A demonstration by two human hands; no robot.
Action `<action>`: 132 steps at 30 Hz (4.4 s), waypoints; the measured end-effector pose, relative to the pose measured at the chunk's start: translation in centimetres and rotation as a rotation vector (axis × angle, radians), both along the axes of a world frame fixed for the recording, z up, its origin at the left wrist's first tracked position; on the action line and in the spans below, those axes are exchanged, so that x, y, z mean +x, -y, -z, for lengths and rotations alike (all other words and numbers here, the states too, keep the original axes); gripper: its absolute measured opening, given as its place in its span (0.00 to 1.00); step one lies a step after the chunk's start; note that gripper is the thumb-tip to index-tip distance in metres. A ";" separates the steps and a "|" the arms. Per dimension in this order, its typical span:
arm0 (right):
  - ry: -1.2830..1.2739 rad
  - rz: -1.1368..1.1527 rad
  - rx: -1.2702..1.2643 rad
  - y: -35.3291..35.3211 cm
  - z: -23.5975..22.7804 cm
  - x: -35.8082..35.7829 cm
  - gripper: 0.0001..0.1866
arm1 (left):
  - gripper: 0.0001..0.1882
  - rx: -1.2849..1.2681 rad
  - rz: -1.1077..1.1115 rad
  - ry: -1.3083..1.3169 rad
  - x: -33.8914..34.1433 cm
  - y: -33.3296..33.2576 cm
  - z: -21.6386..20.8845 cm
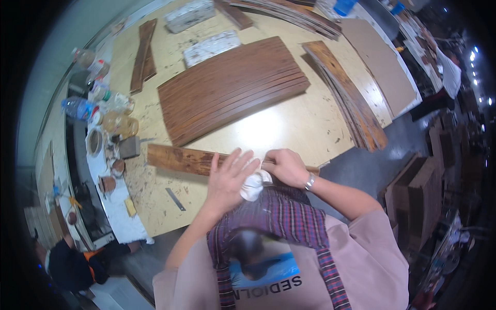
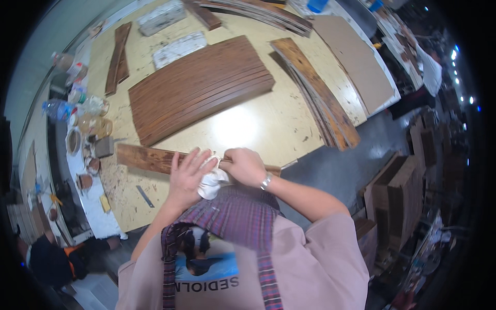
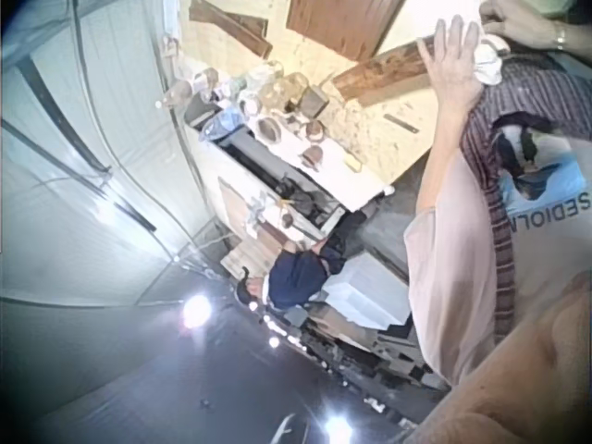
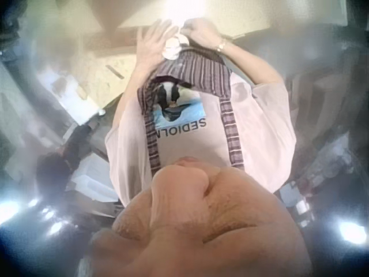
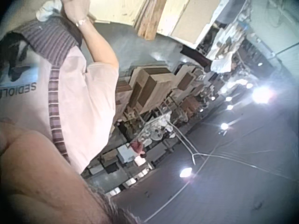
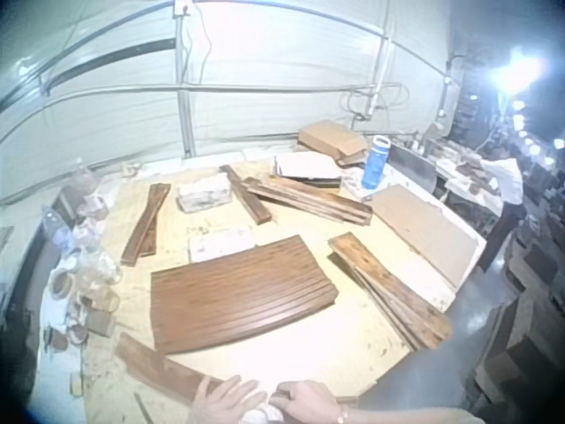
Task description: The person wipes down wooden slats with a cloth and then applies a substance to the edges and surfaces using a small yellow sponge.
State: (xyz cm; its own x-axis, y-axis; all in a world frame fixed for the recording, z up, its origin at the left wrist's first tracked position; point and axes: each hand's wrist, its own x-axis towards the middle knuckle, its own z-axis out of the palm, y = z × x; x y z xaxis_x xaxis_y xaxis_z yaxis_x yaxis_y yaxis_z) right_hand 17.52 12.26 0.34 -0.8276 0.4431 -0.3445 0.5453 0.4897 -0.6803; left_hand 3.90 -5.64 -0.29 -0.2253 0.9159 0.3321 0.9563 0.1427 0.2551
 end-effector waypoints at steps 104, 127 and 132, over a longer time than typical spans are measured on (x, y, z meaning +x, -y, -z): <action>-0.952 0.702 -0.946 2.6 -0.7 -13.3 0.11 | 0.22 0.344 -0.309 1.752 0.4 4.5 2.6; -0.620 0.493 -0.679 -1.7 0.5 -9.4 0.13 | 0.11 0.410 -0.481 1.594 -1.8 7.7 5.4; -0.398 0.265 -0.577 -3.1 2.0 -4.9 0.12 | 0.10 0.444 -0.636 1.362 -4.1 10.6 6.2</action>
State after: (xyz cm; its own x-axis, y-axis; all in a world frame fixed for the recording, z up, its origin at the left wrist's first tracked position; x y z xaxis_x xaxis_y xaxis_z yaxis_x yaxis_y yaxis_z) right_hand 12.67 15.38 -1.62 -0.8289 0.4846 -0.2794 0.2547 -0.1178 -0.9598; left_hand -0.15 -16.25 -6.53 -0.8656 0.4457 -0.2283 -0.2057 0.0992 0.9736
